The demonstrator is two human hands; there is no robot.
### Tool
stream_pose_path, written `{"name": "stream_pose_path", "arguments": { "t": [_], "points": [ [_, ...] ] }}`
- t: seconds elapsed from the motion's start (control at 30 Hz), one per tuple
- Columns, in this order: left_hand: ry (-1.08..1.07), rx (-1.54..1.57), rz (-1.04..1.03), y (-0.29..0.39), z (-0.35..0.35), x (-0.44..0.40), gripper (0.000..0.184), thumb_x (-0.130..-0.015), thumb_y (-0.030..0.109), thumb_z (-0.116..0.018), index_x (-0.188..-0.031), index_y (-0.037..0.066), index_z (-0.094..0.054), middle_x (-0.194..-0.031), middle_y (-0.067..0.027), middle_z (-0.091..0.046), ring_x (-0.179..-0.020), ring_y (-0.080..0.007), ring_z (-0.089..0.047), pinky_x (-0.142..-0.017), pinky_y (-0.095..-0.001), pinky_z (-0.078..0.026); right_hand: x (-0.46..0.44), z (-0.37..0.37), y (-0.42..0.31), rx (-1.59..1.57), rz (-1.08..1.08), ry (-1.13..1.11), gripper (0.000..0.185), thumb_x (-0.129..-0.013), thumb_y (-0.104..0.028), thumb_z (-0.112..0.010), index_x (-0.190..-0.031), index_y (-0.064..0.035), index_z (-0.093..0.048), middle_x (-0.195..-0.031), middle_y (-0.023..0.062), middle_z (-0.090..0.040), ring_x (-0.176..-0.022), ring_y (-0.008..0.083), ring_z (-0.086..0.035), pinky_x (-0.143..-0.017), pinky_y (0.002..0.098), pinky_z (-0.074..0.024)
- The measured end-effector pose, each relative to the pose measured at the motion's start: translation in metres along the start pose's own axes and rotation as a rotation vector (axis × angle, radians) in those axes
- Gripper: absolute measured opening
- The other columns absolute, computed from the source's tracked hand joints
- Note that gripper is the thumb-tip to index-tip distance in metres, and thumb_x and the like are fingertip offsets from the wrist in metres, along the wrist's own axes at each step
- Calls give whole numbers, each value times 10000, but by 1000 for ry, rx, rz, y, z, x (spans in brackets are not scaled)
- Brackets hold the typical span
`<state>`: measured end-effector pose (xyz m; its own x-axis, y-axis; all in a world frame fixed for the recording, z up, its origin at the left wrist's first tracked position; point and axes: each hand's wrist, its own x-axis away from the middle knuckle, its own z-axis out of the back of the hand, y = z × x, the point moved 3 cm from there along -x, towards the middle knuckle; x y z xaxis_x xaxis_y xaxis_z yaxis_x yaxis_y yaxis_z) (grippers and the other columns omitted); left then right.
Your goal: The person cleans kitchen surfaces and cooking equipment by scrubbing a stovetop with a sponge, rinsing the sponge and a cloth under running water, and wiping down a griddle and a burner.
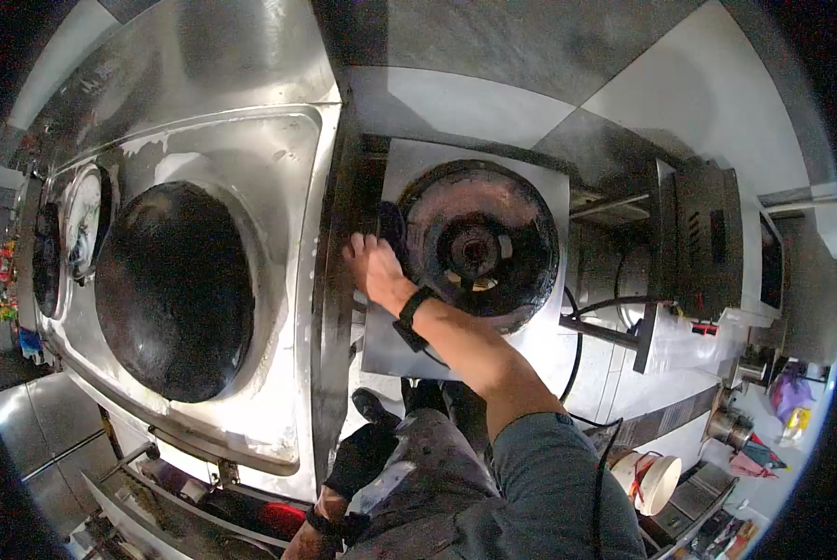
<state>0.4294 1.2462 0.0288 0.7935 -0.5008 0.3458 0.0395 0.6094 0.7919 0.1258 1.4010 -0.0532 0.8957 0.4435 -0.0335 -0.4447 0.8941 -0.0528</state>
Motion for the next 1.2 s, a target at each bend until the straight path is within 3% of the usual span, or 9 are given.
{"name": "stream_pose_path", "arguments": {
  "t": [0.17, 0.43, 0.57, 0.63, 0.73, 0.8, 0.9, 1.0, 1.2],
  "points": [
    [58, 57, -97, -6, 5, 37, 168, -962, 216, -658, -1001, 61, -711, -887, -163, -675, -828, -349, -671, -705, -446, -535, 77, 13, -47, -236, -69, 54, 252, -890, -131, -596, -1121, -32, -612, -1026, 144, -544, -986, 315, -582, -837, 424, -512],
    [99, 150, -159, -9, 1, 102, 172, -962, 216, -661, -1019, 59, -699, -874, -174, -662, -819, -370, -658, -685, -463, -521, 213, 14, -67, -444, -271, 118, 268, -906, -114, -628, -1164, -47, -602, -1047, 176, -530, -1032, 379, -569, -895, 478, -488],
    [-31, 78, -235, -15, 1, 133, 163, -961, 210, -660, -1033, 72, -708, -883, -174, -668, -822, -374, -667, -685, -463, -528, 297, 2, -25, -209, -301, 80, 340, -886, -104, -637, -1218, -45, -586, -1140, 209, -575, -1105, 406, -553, -949, 502, -473],
    [-85, 33, -266, -16, -2, 140, 159, -961, 210, -659, -1033, 78, -710, -886, -174, -669, -818, -375, -670, -682, -464, -531, 347, 8, 8, -24, -367, 292, 327, -903, -112, -642, -1204, 2, -589, -1173, 206, -593, -1070, 424, -544, -957, 520, -468],
    [-153, 69, -132, -33, -13, 149, 141, -961, 216, -657, -994, 89, -708, -868, -173, -672, -797, -375, -675, -671, -463, -537, 388, 41, 61, -186, -945, 436, 356, -902, -96, -643, -1237, 3, -571, -1147, 235, -577, -1072, 447, -548, -931, 535, -465],
    [-216, -65, -244, -44, -21, 151, 431, -954, 309, -668, -1305, 78, -573, -945, -195, -728, -890, -420, -692, -716, -517, -551, 402, 26, 81, -94, -1092, 398, 359, -856, -61, -657, -1192, -11, -542, -1119, 259, -550, -1061, 459, -557, -913, 542, -466],
    [-295, -67, -82, -40, -21, 138, 480, -958, 298, -663, -1373, 86, -550, -936, -199, -722, -877, -423, -692, -734, -511, -553, 369, 7, 52, -131, -1157, 267, 360, -804, -41, -646, -1137, -19, -511, -1128, 274, -533, -1049, 478, -552, -905, 555, -463],
    [-249, 17, -78, -19, -7, 121, 512, -956, 269, -666, -1416, 71, -556, -1068, -224, -716, -984, -421, -687, -824, -482, -559, 323, -4, -8, -173, -1069, 246, 370, -750, -14, -620, -1098, -25, -494, -1112, 276, -525, -1033, 459, -534, -897, 556, -446],
    [-166, 9, -187, -9, -5, 105, 469, -951, 237, -668, -1374, 47, -603, -1159, -239, -698, -1051, -406, -679, -879, -461, -555, 226, 0, -119, -196, -645, 159, 206, -861, -55, -554, -1064, -18, -546, -1015, 202, -543, -966, 397, -584, -850, 481, -516]
  ]
}}
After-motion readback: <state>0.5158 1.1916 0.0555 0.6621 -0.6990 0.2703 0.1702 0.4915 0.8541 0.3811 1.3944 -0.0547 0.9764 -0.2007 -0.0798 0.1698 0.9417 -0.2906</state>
